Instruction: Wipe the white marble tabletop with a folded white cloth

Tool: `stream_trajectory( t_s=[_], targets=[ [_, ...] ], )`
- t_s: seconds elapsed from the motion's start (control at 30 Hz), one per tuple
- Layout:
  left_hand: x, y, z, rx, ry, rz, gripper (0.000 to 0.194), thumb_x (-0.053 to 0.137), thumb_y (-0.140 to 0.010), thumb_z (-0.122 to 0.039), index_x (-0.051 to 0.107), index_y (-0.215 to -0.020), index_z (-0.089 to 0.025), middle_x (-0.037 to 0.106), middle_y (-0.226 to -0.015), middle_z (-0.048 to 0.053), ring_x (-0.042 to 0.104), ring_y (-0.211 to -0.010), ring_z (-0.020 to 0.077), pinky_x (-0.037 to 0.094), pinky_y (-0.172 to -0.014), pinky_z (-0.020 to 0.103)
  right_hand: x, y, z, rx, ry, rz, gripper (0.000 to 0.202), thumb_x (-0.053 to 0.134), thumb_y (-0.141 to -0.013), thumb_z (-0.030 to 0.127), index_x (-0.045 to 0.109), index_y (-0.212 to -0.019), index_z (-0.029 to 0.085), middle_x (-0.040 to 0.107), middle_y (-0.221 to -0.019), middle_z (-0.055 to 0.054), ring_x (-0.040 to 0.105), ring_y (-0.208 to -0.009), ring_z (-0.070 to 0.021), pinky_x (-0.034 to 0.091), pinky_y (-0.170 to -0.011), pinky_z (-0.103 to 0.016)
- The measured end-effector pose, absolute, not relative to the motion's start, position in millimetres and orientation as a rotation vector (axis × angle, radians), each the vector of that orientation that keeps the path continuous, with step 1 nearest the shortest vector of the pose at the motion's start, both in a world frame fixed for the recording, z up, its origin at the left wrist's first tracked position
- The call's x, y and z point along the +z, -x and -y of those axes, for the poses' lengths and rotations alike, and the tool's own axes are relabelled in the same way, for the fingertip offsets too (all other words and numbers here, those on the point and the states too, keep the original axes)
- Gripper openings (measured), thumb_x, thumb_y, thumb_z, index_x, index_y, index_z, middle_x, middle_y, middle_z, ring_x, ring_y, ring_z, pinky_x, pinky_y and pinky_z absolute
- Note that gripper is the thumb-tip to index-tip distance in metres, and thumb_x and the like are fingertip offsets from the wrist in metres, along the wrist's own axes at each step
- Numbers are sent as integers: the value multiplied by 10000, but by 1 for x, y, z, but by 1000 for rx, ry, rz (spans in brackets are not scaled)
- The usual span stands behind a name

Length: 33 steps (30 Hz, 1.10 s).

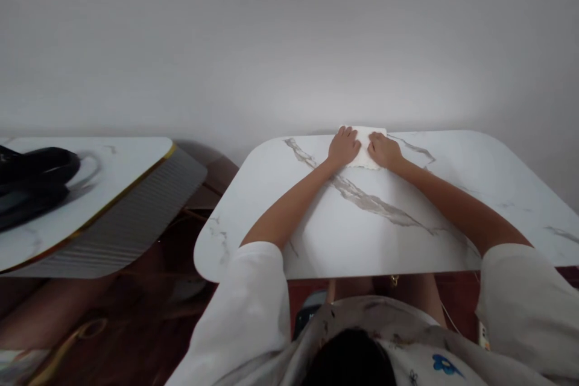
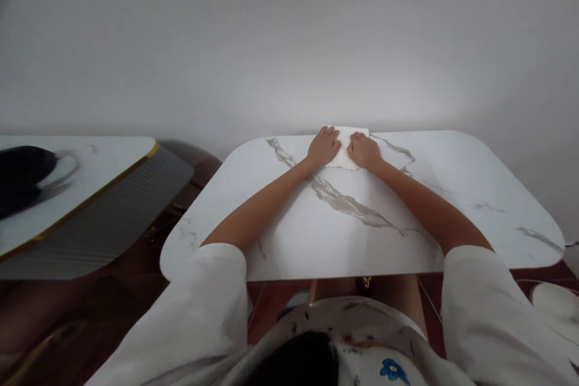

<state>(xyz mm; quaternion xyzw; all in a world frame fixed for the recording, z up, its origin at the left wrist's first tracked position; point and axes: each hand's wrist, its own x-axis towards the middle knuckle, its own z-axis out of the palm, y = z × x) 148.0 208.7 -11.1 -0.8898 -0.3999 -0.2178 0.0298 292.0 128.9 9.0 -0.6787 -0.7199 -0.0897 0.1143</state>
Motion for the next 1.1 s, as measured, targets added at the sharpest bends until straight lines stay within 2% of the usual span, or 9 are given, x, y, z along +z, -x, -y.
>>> stream_trajectory(
  t_s=[0.27,0.47,0.7,0.8,0.9,1.1],
  targets=[
    [-9,-108,-124,-585,2827,1147,456,342,-946,-259,493,-1348,-107,488,-1458,145,337,-1428,246,192,-1220,421,10,-258,-42,-328,1957,2206,443,286,-959,215,528,-1270,12,569,-1329,-211,501,-1211,-288,442,-964,-356],
    [-7,-67,-37,-570,2827,1289,499,322,-955,-308,470,-1370,-72,449,-1490,161,279,-1457,282,205,-1217,455,12,-227,29,-294,1863,2321,488,313,-952,230,517,-1305,-37,558,-1362,-218,501,-1250,-303,423,-1033,-373],
    [9,-79,42,-479,2974,1485,549,411,-932,-368,446,-1407,-95,344,-1564,137,167,-1490,319,228,-1205,473,3,-255,95,-287,1686,2275,482,375,-908,233,561,-1300,24,592,-1346,-198,527,-1273,-295,480,-1016,-437],
    [17,-103,48,-461,3073,1510,544,460,-909,-367,458,-1403,-140,336,-1574,106,158,-1496,299,241,-1202,453,4,-282,107,-277,1736,2257,482,390,-905,237,562,-1310,41,590,-1352,-190,531,-1281,-289,493,-1009,-445],
    [21,-134,39,-452,3130,1502,544,480,-894,-344,465,-1397,-140,333,-1576,100,149,-1499,295,229,-1208,436,7,-310,102,-288,1821,2231,484,401,-906,245,554,-1329,66,579,-1372,-170,530,-1288,-275,501,-1000,-435],
    [13,-184,-17,-559,3029,1523,470,422,-927,-305,502,-1352,-123,402,-1534,101,199,-1481,301,227,-1210,430,10,-353,39,-296,1900,2248,477,387,-921,245,549,-1343,92,571,-1390,-137,523,-1299,-253,507,-988,-410]
  ],
)
